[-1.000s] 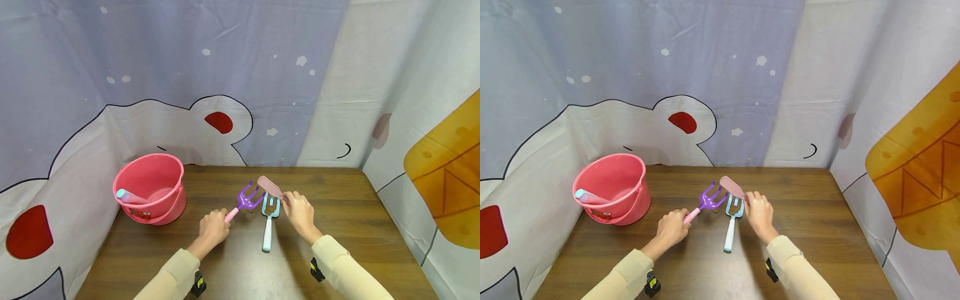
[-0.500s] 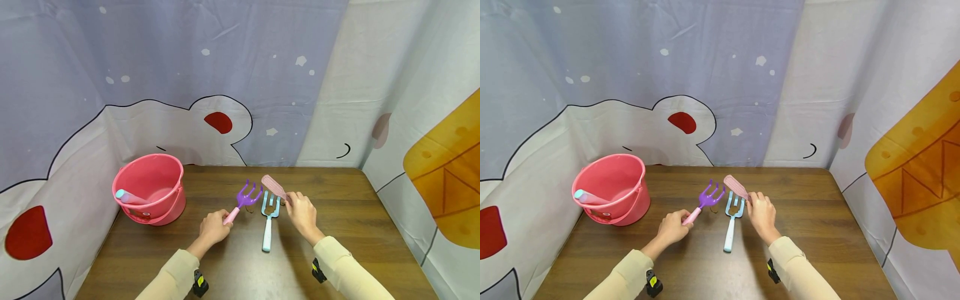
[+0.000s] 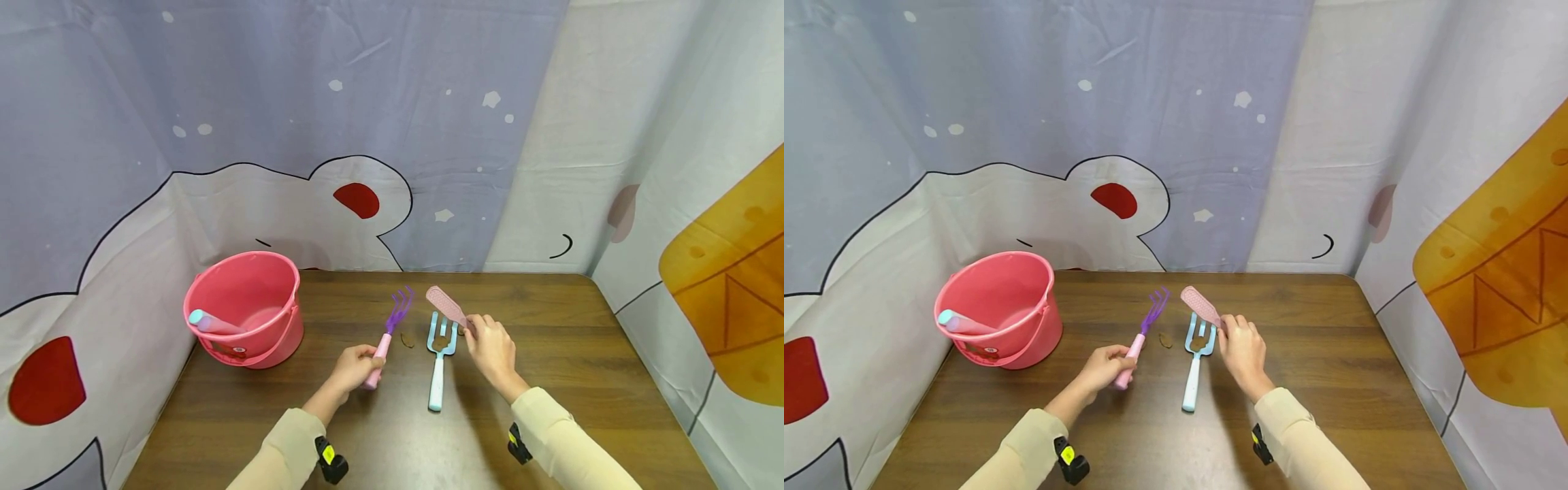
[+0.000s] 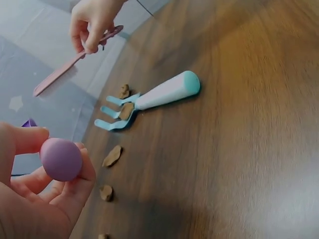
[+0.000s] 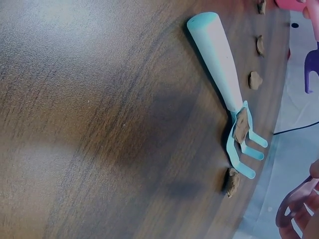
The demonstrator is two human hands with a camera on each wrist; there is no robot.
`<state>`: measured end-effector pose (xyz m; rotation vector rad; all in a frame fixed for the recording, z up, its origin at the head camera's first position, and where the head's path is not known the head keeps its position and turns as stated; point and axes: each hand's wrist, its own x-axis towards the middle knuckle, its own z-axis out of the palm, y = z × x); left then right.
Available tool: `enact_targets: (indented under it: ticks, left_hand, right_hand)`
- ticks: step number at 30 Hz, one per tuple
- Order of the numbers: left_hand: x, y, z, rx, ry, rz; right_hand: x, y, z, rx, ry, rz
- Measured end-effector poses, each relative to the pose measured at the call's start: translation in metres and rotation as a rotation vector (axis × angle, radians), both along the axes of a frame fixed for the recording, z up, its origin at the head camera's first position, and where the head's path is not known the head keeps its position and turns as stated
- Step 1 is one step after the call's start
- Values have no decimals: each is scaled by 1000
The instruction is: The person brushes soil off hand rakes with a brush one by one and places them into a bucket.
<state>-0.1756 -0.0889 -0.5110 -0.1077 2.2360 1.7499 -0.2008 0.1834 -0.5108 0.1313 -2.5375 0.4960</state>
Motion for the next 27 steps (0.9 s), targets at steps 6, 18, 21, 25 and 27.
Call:
enact_targets:
  ticks: [6, 18, 21, 25, 27]
  left_hand:
    - [-1, 2, -2, 200, -139, 21]
    - [2, 9, -8, 532, -257, -79]
    - [2, 10, -13, 604, -281, -100]
    - [3, 10, -11, 680, -295, -131]
    - [4, 10, -10, 716, -301, -139]
  right_hand:
    - [1, -3, -2, -5, 31, 21]
    - [3, -13, 0, 7, 91, 109]
    - [3, -15, 0, -17, 79, 152]
    - [2, -19, -1, -71, 45, 228]
    - [2, -22, -1, -91, 28, 260]
